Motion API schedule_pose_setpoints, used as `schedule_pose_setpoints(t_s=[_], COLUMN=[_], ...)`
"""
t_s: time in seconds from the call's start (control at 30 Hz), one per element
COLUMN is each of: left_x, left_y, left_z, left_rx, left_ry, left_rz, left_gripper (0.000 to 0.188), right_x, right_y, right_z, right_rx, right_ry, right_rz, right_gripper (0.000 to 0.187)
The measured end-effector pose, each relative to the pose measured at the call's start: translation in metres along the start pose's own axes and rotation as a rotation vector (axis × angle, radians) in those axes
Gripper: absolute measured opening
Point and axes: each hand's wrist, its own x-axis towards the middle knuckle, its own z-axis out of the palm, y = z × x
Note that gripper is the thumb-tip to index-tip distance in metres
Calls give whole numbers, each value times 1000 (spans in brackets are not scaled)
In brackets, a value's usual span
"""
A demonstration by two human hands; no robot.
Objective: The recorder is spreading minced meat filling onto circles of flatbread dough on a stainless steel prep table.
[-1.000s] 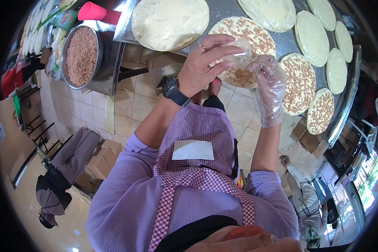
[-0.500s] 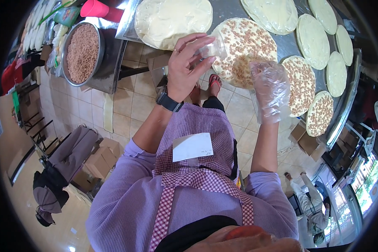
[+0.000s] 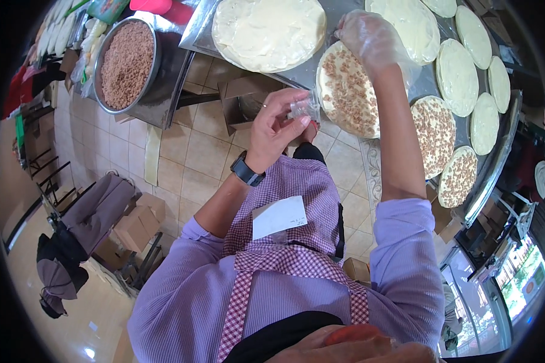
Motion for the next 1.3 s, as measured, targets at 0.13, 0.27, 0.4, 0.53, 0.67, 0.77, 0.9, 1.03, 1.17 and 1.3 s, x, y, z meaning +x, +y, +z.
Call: schedule_pose_setpoints(t_s=[0.13, 0.27, 0.4, 0.53, 0.67, 0.77, 0.9, 1.03, 1.17, 1.3], left_x=[-8, -10, -12, -11, -11, -8, -6, -7, -9, -8], left_y=[4, 1, 3, -1, -5, -5, -4, -4, -10, -6], left_z=[2, 2, -2, -5, -6, -1, 5, 9, 4, 7], left_rx=[-92, -151, -144, -166, -155, -158, -142, -124, -137, -162], left_ry=[16, 22, 50, 60, 63, 50, 27, 19, 41, 49], left_rz=[-53, -66, -78, -81, -107, -112, -116, -121, -122, -116], left_gripper=[40, 40, 40, 40, 40, 40, 40, 41, 39, 37], right_x=[12, 11, -18, -80, -119, -126, -130, -133, -116, -97], right_y=[6, 25, 30, 39, 1, -12, -12, -6, -21, -35], right_z=[16, 28, -35, -66, -85, -86, -72, -60, -75, -69], right_rx=[256, 67, 895, 192, 420, 231, 255, 131, 331, 245], right_ry=[-91, -77, -105, -59, -180, -84, -39, 56, 113, -37], right_rz=[68, -30, 375, -45, 355, 239, 266, 309, 319, 214], right_gripper=[19, 21, 19, 12, 16, 17, 17, 17, 19, 19])
